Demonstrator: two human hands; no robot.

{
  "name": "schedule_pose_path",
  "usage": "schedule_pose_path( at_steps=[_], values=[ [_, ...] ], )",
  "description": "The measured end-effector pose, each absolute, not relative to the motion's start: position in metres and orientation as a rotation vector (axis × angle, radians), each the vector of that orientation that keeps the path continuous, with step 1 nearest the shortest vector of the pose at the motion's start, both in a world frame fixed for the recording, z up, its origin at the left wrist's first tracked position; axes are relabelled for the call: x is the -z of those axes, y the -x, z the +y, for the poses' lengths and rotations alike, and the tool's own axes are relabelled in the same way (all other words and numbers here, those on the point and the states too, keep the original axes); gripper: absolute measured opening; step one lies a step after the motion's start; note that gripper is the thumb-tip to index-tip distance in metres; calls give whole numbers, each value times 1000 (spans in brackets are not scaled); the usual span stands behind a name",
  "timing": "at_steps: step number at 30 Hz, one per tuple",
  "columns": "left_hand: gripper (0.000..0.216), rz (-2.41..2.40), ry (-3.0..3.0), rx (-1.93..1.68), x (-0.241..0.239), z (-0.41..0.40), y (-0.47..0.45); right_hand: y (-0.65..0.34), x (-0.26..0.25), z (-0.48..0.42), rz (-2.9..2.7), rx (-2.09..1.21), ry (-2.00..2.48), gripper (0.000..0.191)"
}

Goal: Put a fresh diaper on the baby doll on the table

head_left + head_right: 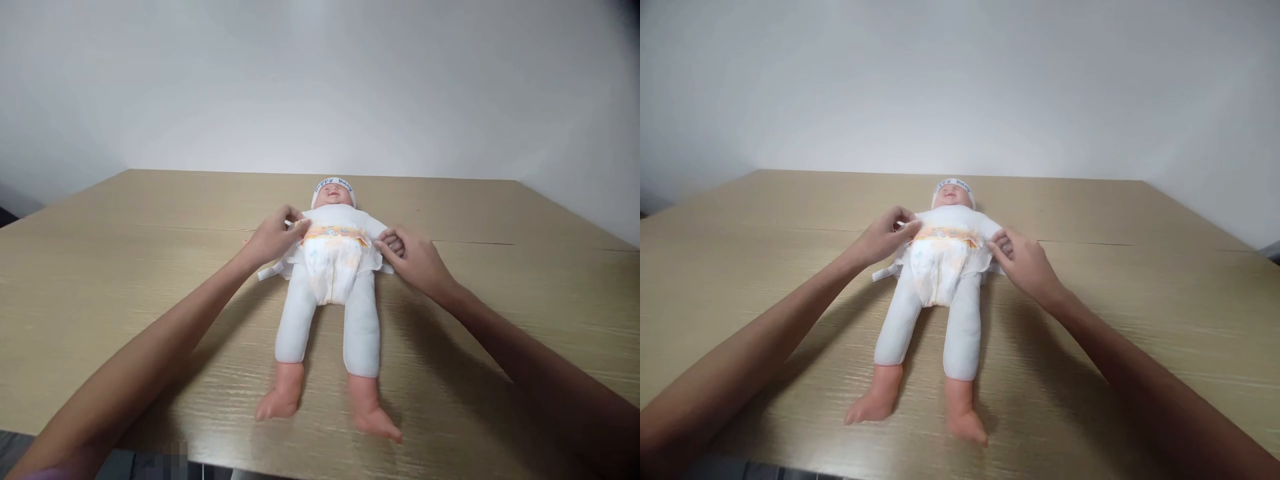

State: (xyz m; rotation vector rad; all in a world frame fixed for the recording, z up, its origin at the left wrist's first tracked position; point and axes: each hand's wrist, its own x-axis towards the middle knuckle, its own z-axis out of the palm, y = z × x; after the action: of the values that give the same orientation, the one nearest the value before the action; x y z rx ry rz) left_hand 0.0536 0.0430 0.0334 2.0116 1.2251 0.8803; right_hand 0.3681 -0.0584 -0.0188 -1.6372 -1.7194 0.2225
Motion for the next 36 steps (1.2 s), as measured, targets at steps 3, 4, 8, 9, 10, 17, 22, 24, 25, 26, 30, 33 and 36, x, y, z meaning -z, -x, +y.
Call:
schedule_pose_path(
  at_steps=[3, 4, 8, 9, 10, 17, 22, 24, 25, 26, 30, 33, 36],
  values=[
    [26, 1189, -2373, -1065, -51, 24, -71, -372, 39, -81, -1788, -13, 1743, 23],
    [25, 1105, -2503, -1102, -56, 18, -80, -373, 45, -85, -1813, 29, 1766, 22],
    [26, 735, -2820, -840, -57, 0, -122, -371, 59, -85, -1796, 65, 1853, 18],
    [28, 724, -2846, -750, -54, -2, -130, -370, 60, -82, -1758, 35, 1894, 19],
    [31, 742, -2860, -678, -50, -2, -136, -369, 60, -79, -1712, -10, 1943, 22],
    [39, 887, -2812, -651, -35, 1, -138, -385, 39, -81, -1588, -555, 1833, 39],
    [42, 931, -2795, -632, -34, -2, -140, -375, 4, -75, -1514, -702, 1687, 35],
    [45, 946, -2788, -619, -33, -3, -142, -355, -8, -61, -1550, -647, 1729, 32],
    [48, 952, -2776, -618, -33, -3, -143, -343, -13, -54, -1567, -636, 1751, 31],
    [52, 953, -2758, -622, -34, -3, -143, -333, -16, -47, -1578, -630, 1770, 30],
    [82, 804, -2621, -680, -38, 1, -133, -310, -21, -43, -1589, -598, 1754, 36],
    [81, 633, -2456, -785, -40, 1, -104, -314, -18, -60, -1609, -444, 1633, 41],
    [52, 893, -2356, -938, -30, -1, -57, -320, -12, -79, -1683, -287, 1462, 35]
  ],
)
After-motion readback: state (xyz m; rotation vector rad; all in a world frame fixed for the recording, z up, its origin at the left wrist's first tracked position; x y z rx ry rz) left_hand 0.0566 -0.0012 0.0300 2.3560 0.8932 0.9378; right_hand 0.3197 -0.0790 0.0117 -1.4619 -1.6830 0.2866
